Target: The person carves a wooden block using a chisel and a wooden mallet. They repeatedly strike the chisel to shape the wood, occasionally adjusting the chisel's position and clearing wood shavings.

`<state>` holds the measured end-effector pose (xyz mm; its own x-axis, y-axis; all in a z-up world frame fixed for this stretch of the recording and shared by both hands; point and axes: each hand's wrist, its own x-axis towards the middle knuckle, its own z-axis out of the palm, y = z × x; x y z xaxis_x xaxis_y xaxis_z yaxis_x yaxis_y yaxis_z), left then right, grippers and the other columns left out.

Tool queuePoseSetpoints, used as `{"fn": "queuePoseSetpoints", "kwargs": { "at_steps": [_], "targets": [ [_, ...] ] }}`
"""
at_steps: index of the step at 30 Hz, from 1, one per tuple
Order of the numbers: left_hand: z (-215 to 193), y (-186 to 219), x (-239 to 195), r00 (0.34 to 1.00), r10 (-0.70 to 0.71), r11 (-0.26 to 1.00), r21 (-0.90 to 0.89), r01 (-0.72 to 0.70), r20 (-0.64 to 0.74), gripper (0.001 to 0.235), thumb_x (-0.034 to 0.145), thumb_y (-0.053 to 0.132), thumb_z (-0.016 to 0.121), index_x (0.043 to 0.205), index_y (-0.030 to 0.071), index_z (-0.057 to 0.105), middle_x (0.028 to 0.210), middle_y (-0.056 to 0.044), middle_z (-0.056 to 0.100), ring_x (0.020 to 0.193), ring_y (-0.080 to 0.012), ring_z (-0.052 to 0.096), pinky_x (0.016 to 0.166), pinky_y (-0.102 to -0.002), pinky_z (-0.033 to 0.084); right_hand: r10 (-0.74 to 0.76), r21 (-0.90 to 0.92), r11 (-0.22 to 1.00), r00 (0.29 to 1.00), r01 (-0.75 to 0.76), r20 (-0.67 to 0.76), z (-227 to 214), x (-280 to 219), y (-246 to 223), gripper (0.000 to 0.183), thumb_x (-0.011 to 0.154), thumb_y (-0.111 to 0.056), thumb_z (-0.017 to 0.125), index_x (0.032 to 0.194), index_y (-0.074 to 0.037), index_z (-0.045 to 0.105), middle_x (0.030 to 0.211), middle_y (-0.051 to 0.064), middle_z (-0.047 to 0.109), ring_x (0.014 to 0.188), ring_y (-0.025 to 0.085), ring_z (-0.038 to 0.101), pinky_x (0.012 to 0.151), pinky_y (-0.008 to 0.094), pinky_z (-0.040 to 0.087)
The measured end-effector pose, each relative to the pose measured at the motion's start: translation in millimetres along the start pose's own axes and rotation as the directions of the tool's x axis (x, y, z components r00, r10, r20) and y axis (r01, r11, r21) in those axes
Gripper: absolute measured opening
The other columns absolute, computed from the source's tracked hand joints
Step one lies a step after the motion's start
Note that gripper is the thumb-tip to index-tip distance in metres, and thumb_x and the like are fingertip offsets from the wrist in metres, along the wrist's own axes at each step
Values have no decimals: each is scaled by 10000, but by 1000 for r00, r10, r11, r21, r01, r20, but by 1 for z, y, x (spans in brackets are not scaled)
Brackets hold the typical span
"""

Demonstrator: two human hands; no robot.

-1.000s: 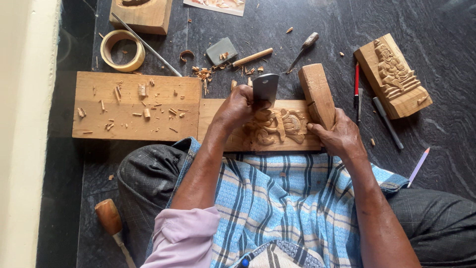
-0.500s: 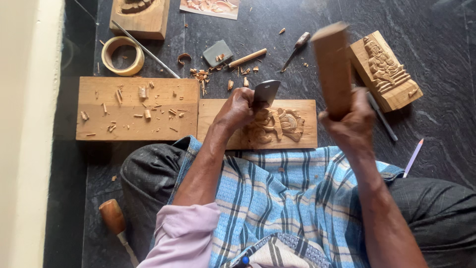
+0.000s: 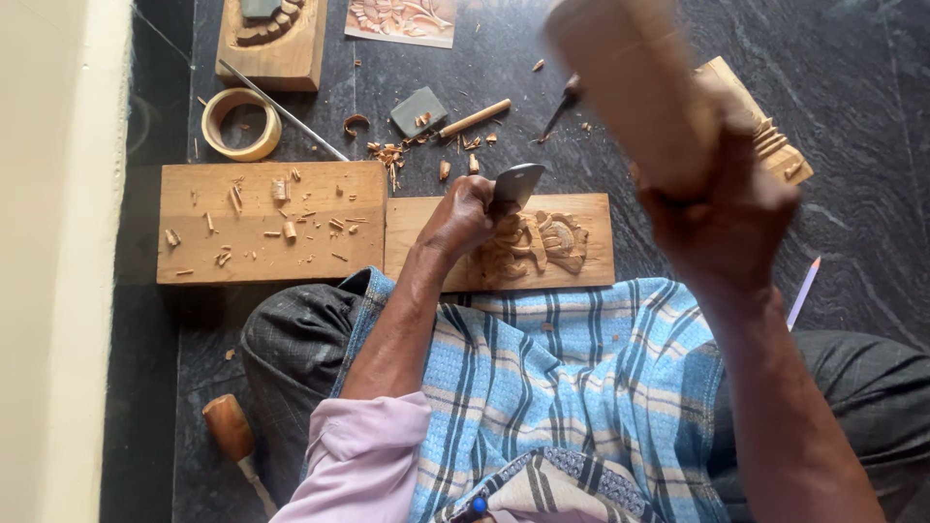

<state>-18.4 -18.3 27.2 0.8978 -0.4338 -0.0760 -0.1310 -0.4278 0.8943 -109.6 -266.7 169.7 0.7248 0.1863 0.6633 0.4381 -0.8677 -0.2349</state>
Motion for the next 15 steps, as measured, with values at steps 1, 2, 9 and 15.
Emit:
{"fn": "queuePoseSetpoints", "kwargs": {
  "at_steps": [1,2,9,15],
  "targets": [
    [0,1,0,1000,1,1000,5,-1,3,81,885,67,720,841,11,759,645,-90,709,583,-122,597,544,-368,475,7,65,998,999,-4,-43,0,-1,-5,508,1137,-203,679,1536,-102,380,1183,156,727,978,216,771,810,294,699],
    [0,3,0,1000,2,1000,16,-2,-5,87,881,74,726,829,11,757,640,-89,701,569,-120,598,537,-366,475,13,126,992,996,-3,-86,0,-2,-9,511,1153,-209,672,1545,-110,361,1200,153,726,1015,221,777,839,296,710],
    [-1,8,-5,999,47,999,-7,-47,-12,123,894,59,696,802,-16,730,601,-87,662,552,-117,573,538,-372,472,35,-350,934,958,70,284,5,1,2,639,1051,-279,712,1573,-56,419,977,170,740,643,190,699,511,318,603],
    [4,-1,-4,1000,-22,1000,-14,22,-3,172,896,34,674,736,3,731,607,-68,669,537,-125,575,504,-369,458,35,-270,962,971,30,234,10,-18,-2,599,1035,-242,731,1538,-89,445,949,150,749,636,187,709,516,314,613]
  ]
}}
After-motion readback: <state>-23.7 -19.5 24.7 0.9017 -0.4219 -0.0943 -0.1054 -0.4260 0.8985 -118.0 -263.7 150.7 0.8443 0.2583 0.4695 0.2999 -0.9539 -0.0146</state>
